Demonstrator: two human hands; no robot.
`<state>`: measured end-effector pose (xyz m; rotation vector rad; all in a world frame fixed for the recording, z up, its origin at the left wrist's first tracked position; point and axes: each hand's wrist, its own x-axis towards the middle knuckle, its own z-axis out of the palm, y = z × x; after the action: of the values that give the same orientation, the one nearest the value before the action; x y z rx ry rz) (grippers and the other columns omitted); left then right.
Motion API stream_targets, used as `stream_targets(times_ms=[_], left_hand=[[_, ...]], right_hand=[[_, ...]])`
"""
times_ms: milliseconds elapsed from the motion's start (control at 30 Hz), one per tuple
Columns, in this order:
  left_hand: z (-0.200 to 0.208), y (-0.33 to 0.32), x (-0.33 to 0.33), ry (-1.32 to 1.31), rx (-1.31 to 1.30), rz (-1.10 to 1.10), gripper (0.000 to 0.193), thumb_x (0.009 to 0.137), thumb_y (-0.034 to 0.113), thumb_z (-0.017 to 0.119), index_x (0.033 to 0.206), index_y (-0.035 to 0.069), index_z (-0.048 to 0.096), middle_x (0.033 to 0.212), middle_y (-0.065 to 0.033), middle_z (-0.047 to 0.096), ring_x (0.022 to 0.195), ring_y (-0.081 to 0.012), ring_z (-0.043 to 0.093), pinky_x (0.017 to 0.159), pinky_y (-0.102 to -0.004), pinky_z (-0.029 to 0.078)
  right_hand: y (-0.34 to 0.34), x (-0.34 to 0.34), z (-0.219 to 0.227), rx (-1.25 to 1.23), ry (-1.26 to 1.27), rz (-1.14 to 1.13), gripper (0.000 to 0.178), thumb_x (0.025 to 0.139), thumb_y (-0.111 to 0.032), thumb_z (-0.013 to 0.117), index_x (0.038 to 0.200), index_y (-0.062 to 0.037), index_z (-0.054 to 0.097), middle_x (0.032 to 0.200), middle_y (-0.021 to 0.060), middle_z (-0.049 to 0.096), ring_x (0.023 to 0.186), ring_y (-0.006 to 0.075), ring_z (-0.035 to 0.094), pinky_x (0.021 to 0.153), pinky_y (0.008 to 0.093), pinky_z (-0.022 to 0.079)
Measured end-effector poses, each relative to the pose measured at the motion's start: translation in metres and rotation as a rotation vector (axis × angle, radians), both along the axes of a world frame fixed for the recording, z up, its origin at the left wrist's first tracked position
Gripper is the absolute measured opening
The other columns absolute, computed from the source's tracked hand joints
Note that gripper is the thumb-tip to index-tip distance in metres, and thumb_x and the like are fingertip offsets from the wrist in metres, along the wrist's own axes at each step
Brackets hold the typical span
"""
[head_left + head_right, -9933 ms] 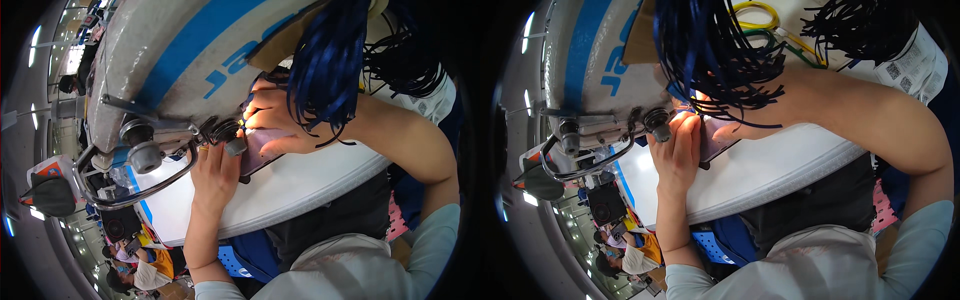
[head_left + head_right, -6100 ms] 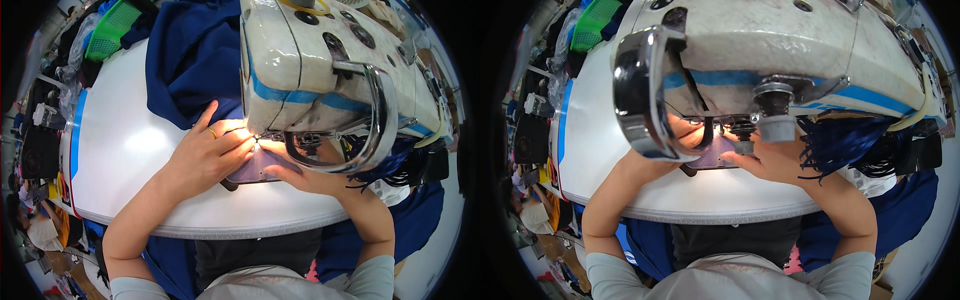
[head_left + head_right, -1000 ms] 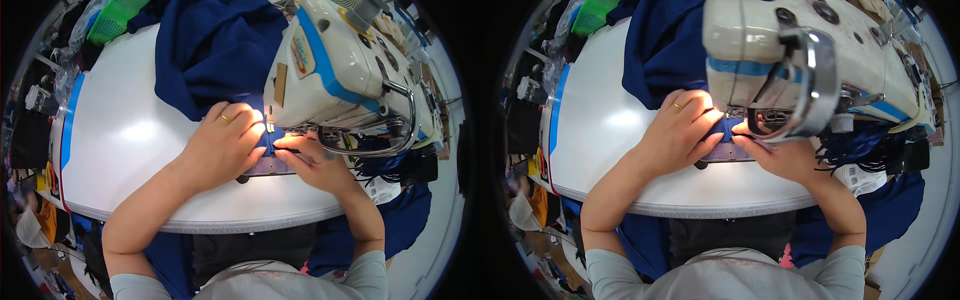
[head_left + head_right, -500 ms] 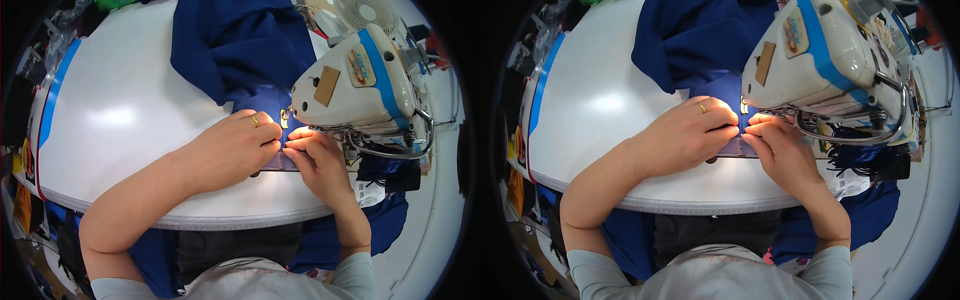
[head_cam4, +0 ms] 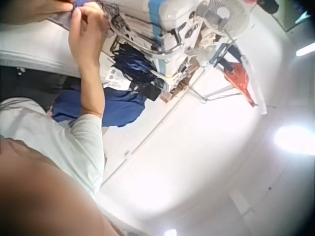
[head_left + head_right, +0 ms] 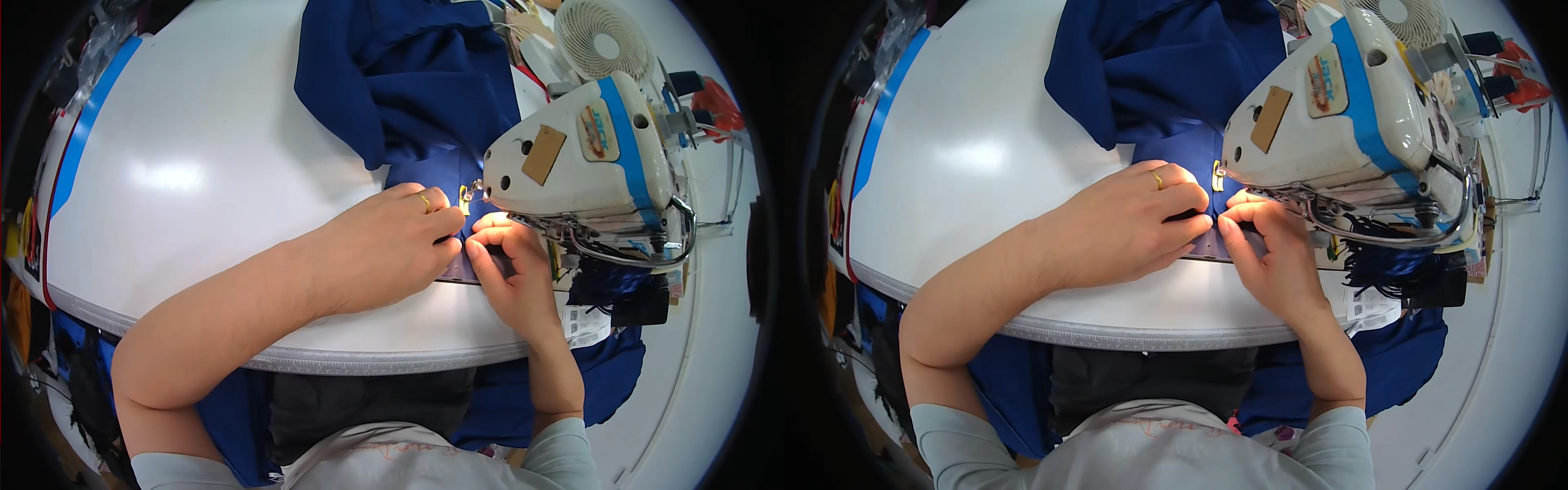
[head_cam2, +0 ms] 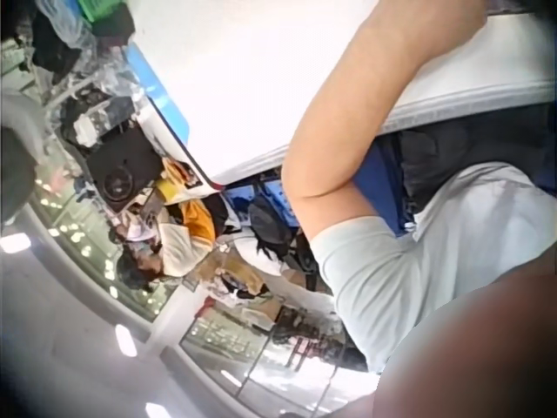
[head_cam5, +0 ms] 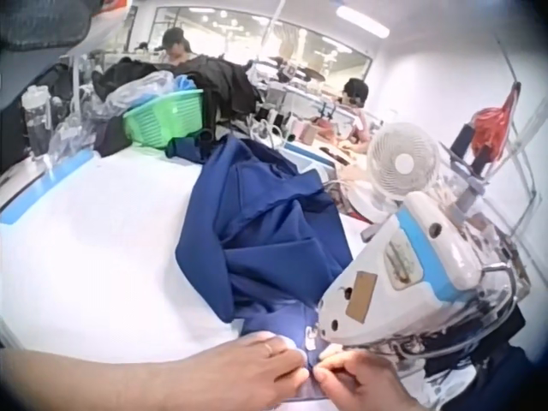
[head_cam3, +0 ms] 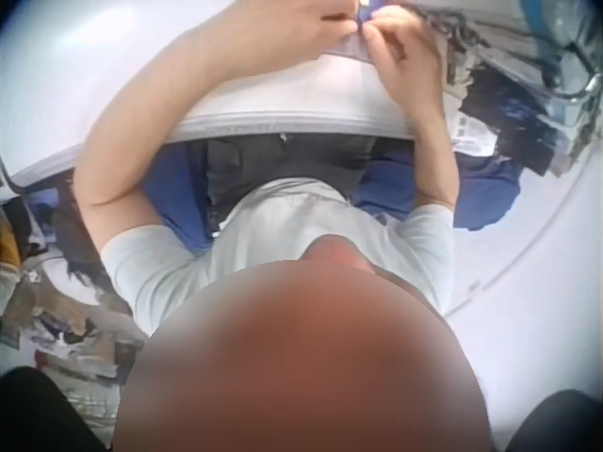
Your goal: Operating an industrial sewing machine to stitch blue fabric pieces together.
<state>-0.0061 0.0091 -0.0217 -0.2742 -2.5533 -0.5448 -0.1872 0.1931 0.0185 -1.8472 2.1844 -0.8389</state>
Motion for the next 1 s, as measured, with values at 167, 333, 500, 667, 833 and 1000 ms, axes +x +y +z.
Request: stream_targets(times_ms=[167, 333, 500, 667, 833, 1000], left_hand=[[0.003, 0.002, 0.0, 0.011, -0.041, 0.026, 0.019, 0.096, 0.02, 0.072, 0.1, 0.003, 0.081, 0.115, -0.0064, 0.07, 0.121, -0.0242, 0.063, 0.105, -0.0396, 0.051], [0.008, 0.002, 0.002, -0.071, -0.036, 0.022, 0.031, 0.09, 0.019, 0.082, 0.116, 0.003, 0.079, 0.118, -0.005, 0.066, 0.119, -0.025, 0.062, 0.11, -0.0421, 0.052], [0.009, 0.004, 0.003, -0.091, -0.04, 0.025, 0.032, 0.089, 0.019, 0.082, 0.117, 0.003, 0.078, 0.118, -0.0052, 0.066, 0.118, -0.0248, 0.062, 0.108, -0.0413, 0.053], [0.011, 0.005, 0.003, -0.104, -0.046, 0.04, 0.034, 0.088, 0.019, 0.082, 0.117, 0.001, 0.077, 0.118, -0.0051, 0.066, 0.118, -0.0241, 0.062, 0.107, -0.0405, 0.052], [0.01, 0.007, 0.001, -0.069, -0.078, 0.056, 0.025, 0.089, 0.019, 0.078, 0.107, 0.002, 0.077, 0.115, -0.0045, 0.066, 0.115, -0.0226, 0.062, 0.105, -0.0395, 0.051], [0.007, 0.008, -0.001, -0.001, -0.104, 0.076, 0.017, 0.09, 0.019, 0.075, 0.096, 0.003, 0.077, 0.11, -0.0033, 0.066, 0.111, -0.0207, 0.062, 0.101, -0.0384, 0.051]], right_hand=[[-0.007, -0.001, 0.01, 0.056, 0.023, 0.036, 0.013, 0.097, -0.006, 0.083, 0.106, -0.0041, 0.073, 0.113, 0.0096, 0.076, 0.108, 0.0274, 0.072, 0.095, 0.0391, 0.057], [-0.007, -0.004, 0.015, 0.162, 0.017, 0.013, 0.015, 0.101, -0.013, 0.08, 0.11, -0.0032, 0.072, 0.114, 0.0132, 0.077, 0.105, 0.0329, 0.074, 0.093, 0.042, 0.057], [-0.005, -0.004, 0.008, 0.206, -0.06, -0.02, 0.018, 0.104, -0.017, 0.078, 0.113, -0.0036, 0.071, 0.115, 0.0169, 0.079, 0.11, 0.0359, 0.075, 0.098, 0.0442, 0.056], [0.0, 0.001, -0.003, 0.045, -0.057, -0.029, 0.016, 0.101, -0.011, 0.081, 0.111, -0.0051, 0.07, 0.12, 0.0177, 0.077, 0.114, 0.0335, 0.071, 0.102, 0.0433, 0.053], [0.0, 0.0, -0.005, 0.047, -0.133, -0.029, 0.013, 0.101, -0.008, 0.08, 0.109, -0.0053, 0.07, 0.121, 0.0132, 0.073, 0.115, 0.0296, 0.067, 0.104, 0.0403, 0.051], [0.0, -0.001, -0.006, 0.047, -0.166, -0.031, 0.011, 0.101, -0.006, 0.079, 0.108, -0.0051, 0.07, 0.121, 0.0102, 0.07, 0.115, 0.026, 0.064, 0.104, 0.0378, 0.05]])
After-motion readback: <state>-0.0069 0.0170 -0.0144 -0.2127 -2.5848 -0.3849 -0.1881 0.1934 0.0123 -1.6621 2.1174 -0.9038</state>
